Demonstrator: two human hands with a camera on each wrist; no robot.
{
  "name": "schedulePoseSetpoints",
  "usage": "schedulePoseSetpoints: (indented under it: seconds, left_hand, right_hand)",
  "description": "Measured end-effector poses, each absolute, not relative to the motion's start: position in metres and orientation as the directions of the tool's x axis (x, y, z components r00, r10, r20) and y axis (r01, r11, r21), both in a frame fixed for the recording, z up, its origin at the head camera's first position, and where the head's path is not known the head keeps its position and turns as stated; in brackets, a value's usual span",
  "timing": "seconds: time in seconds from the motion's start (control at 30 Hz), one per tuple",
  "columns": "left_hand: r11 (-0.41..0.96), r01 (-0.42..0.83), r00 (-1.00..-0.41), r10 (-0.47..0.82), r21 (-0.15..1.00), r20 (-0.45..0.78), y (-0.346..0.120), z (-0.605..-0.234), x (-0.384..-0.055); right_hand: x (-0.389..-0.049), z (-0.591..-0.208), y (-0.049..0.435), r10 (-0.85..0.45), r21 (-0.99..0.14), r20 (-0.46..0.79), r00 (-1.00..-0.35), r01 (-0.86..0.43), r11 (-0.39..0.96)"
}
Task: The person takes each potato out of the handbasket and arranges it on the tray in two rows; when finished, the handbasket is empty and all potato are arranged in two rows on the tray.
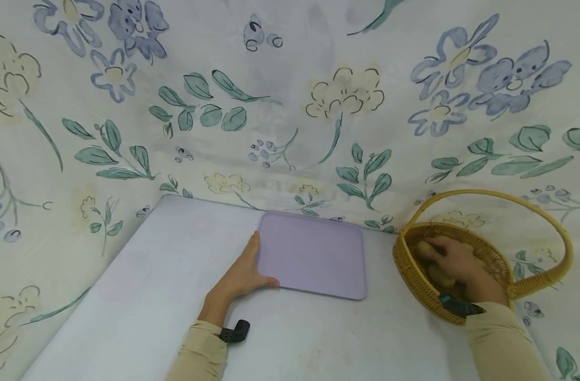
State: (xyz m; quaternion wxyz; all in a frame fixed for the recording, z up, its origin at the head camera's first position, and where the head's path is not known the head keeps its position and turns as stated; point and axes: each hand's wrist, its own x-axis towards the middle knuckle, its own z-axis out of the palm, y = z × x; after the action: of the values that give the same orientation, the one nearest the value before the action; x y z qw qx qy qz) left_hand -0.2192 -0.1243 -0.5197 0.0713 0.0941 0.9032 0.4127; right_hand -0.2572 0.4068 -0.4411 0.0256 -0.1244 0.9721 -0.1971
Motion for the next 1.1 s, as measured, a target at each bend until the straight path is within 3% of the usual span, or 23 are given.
schedulePoseSetpoints:
  seconds: [0.23, 0.53, 1.1]
  left_hand:
    - [0.651, 0.107, -0.971, 0.230, 0.752, -0.061, -0.125, -0.517, -0.220]
    - [0.663, 0.108, -0.968, 0.239, 0.741, -0.073, -0.125, -0.513, -0.220]
    - [0.656, 0.110, -0.968, 0.241, 0.746, -0.069, -0.125, -0.515, -0.221]
  right_hand:
    - [-0.245, -0.424, 0.405, -0.151, -0.428, -0.048, -0.987, -0.116, 0.896]
    - [-0.231, -0.405, 0.397, -0.091, -0.481, -0.023, -0.996, -0.069, 0.874]
    - [-0.220, -0.390, 0.381, -0.054, -0.537, 0.114, -0.992, -0.107, 0.837]
